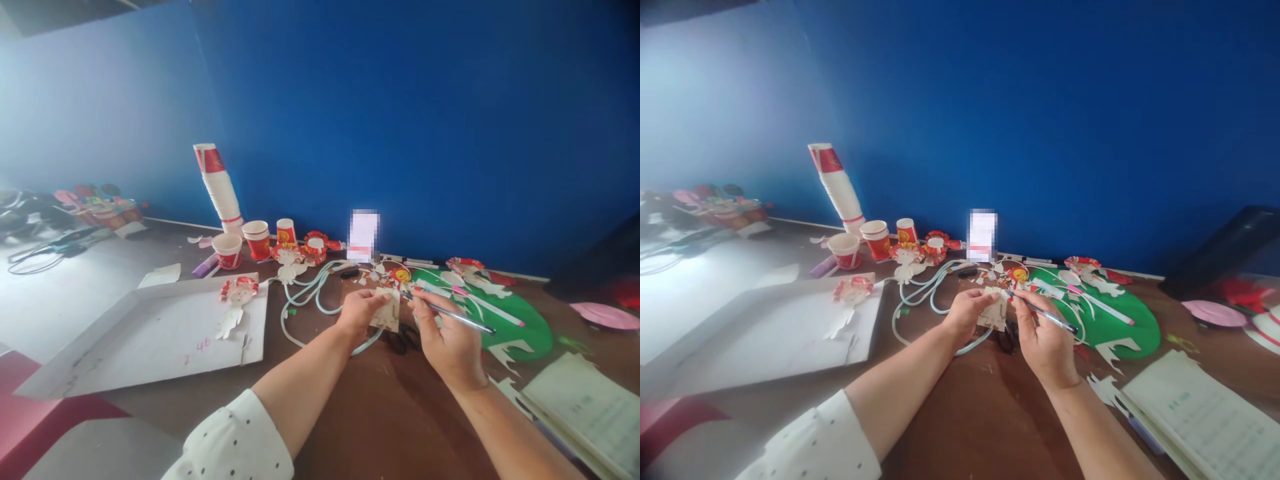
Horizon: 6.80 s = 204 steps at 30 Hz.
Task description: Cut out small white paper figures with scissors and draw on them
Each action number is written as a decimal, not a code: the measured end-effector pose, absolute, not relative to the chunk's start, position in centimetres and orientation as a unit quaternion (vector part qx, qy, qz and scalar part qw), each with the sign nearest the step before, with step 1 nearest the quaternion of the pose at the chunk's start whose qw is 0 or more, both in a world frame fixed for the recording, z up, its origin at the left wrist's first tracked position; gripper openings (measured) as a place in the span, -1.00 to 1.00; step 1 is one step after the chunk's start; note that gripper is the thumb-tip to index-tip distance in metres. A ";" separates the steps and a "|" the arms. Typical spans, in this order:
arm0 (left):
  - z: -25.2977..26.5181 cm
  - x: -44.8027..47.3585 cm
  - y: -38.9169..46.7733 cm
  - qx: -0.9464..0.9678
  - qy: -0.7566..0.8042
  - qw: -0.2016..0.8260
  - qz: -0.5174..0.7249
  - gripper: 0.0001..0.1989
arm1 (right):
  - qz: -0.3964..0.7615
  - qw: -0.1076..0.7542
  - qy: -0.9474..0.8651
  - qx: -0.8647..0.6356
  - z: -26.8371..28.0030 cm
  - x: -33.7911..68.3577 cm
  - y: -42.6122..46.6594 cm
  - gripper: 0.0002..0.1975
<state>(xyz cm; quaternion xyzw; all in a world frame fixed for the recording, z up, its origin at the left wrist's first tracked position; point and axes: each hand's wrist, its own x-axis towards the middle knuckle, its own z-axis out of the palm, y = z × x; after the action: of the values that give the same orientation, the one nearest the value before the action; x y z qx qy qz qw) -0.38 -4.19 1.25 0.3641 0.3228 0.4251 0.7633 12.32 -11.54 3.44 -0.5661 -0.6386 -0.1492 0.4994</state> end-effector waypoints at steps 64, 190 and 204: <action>1.3 -0.4 -4.2 0.350 0.302 0.772 0.437 -0.58 | -0.168 0.461 -0.651 -0.580 3.1 11.9 -11.7 -0.81; 1.9 -0.3 -4.6 0.375 0.327 0.744 0.445 -0.73 | -0.132 0.499 -0.682 -0.519 4.1 11.1 -11.8 -0.86; 1.4 -0.1 -4.5 0.390 0.337 0.728 0.452 -0.84 | -0.143 0.495 -0.693 -0.504 3.7 11.2 -11.6 -0.88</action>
<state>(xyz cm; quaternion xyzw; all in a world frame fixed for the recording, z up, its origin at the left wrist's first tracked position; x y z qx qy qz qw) -0.05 -4.49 1.43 0.3903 0.3365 0.4517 0.7283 11.18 -11.63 3.68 -0.5042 -0.6928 -0.1434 0.4953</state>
